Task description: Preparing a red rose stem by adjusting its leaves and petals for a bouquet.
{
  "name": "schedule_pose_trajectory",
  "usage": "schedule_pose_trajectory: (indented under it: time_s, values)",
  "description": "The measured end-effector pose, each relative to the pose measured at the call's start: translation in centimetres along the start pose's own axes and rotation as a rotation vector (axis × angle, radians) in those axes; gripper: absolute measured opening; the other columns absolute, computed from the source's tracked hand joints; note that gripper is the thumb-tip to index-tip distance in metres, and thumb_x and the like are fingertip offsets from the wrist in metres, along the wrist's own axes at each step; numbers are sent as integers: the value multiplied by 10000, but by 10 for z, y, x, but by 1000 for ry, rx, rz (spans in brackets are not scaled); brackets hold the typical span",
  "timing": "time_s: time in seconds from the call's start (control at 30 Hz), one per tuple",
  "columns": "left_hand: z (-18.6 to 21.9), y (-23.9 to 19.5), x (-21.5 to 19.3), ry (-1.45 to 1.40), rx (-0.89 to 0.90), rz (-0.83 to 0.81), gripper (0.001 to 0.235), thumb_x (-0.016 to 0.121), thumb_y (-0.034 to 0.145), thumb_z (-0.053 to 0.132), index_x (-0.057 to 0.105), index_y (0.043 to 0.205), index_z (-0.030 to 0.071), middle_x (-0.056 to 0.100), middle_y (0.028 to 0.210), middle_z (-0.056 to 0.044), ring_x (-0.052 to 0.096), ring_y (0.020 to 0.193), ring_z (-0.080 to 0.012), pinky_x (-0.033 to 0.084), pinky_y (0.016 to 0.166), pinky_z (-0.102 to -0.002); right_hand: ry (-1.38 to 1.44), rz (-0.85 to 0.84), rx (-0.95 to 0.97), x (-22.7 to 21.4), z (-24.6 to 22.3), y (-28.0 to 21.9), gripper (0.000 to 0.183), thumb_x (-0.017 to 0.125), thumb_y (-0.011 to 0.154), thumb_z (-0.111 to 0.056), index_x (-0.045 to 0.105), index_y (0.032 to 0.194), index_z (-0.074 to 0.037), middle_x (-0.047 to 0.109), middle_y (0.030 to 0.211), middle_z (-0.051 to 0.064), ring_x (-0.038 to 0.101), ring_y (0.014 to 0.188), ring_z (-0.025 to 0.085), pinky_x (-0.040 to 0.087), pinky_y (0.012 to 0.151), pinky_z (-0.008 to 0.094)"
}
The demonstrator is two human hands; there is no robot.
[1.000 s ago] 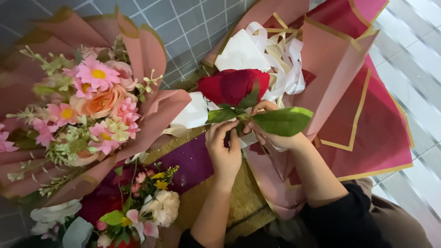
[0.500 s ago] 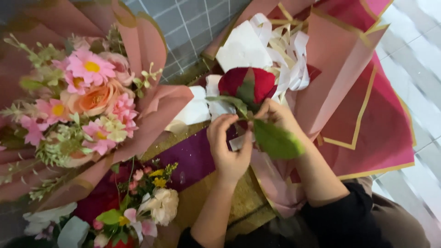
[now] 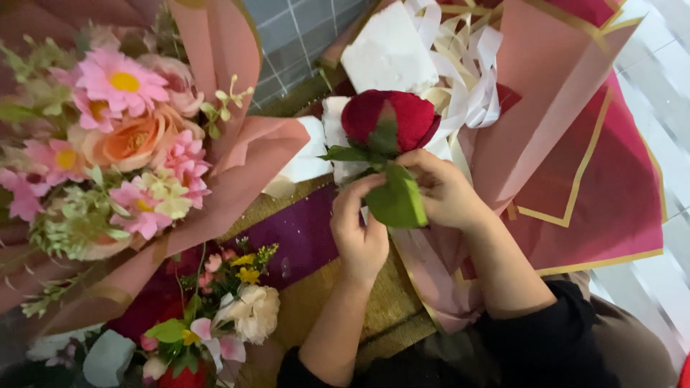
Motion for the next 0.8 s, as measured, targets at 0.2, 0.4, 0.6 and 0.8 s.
schedule_pose_trajectory:
  time_s: [0.2, 0.4, 0.6, 0.8]
  values:
    - [-22, -9, -4, -26, -123, 37, 305, 598, 938, -80, 638, 1208, 56, 654, 1084, -96, 629, 1042, -270, 462, 1002, -447, -143, -81, 1, 4, -23, 8, 447, 687, 739, 144, 710, 1146, -39, 737, 696, 99, 755, 696, 240, 615, 686, 419]
    - [5, 5, 3, 113, 42, -65, 243, 676, 954, 29, 665, 1194, 67, 639, 1063, -72, 607, 1001, -264, 458, 970, -445, -122, -87, 28, -4, 13, -1, 167, 730, 808, 73, 735, 919, -51, 708, 666, 87, 711, 671, 244, 584, 664, 418]
    - [8, 7, 3, 74, -13, -128, 231, 713, 911, -18, 739, 1093, 120, 680, 1103, -73, 648, 1051, -315, 476, 980, -436, -111, -53, -55, -3, -32, 7, 297, 693, 863, 36, 738, 1156, 32, 718, 916, 255, 729, 869, 363, 618, 732, 502]
    - [9, 5, 8, 186, 58, -172, 274, 732, 896, -20, 752, 1098, 163, 701, 1133, -60, 675, 1050, -324, 518, 954, -465, 272, -76, 140, -11, -14, 0, 523, 402, 1077, -366, 713, 1254, 14, 743, 1052, 74, 683, 973, 153, 577, 896, 340]
Point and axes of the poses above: each hand's wrist, its own y-axis towards the middle knuckle, its own x-axis out of the palm, z = x × y, the point moved 7 cm from there along y, towards the middle knuckle
